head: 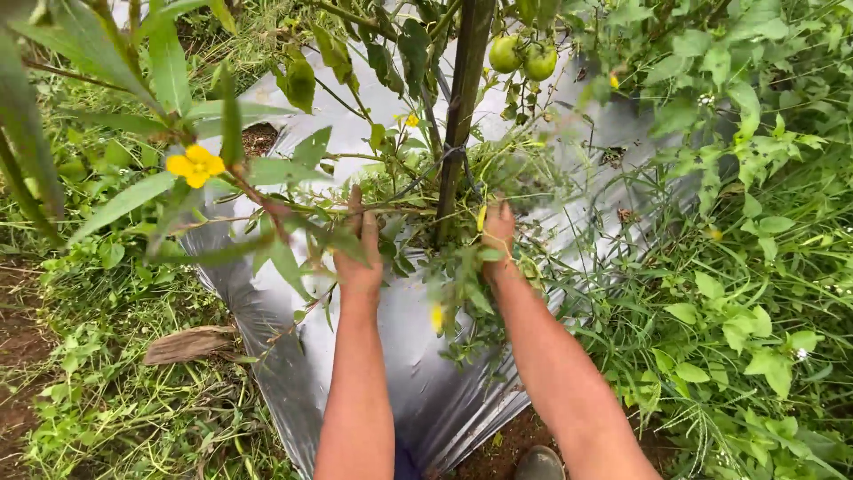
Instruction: The person uses a hand hoe to loosen soil and remove weeds from a narrow strip between plastic mulch beds. They then pull weeds by hand from around the base of a tomato plant and clear the area.
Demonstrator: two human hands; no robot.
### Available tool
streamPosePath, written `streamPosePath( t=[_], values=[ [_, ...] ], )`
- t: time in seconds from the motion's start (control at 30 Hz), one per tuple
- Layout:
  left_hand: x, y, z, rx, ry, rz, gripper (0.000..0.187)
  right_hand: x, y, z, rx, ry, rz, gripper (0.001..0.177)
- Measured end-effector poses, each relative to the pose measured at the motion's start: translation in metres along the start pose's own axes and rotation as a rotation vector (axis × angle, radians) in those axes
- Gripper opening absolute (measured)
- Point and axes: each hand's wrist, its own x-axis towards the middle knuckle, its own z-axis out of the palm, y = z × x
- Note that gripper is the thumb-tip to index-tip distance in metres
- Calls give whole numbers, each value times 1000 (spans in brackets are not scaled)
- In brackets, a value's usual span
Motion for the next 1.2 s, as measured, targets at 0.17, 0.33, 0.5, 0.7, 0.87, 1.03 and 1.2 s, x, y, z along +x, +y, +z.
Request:
streamPosePath(
  t=[0.17, 0.33, 0.5, 0.7, 0.87, 1.03, 1.2],
  values=[
    [19, -98, -11, -21, 69, -445, 64, -3, -13, -16, -585, -182, 22, 42],
    [0, -59, -16, -173, 95, -532, 50, 5, 26, -38, -138, -487, -184, 52],
    [10, -163, -11, -479, 213, -498, 43, -43, -10, -11, -74, -453, -222, 28],
    [2, -136, 2, -355, 252, -483, 44, -57, -44, -4, -258, -308, -394, 39],
    [7, -126, 9, -468, 169, -437, 39, 22, 6, 3, -168, -517, -356, 20],
    [3, -87, 8, -342, 142, -468, 36, 88, 56, -3, -316, -629, -473, 21],
    [5, -99, 19, -392, 163, -424, 35, 72, 82, -17, 69, -431, -128, 52]
  ],
)
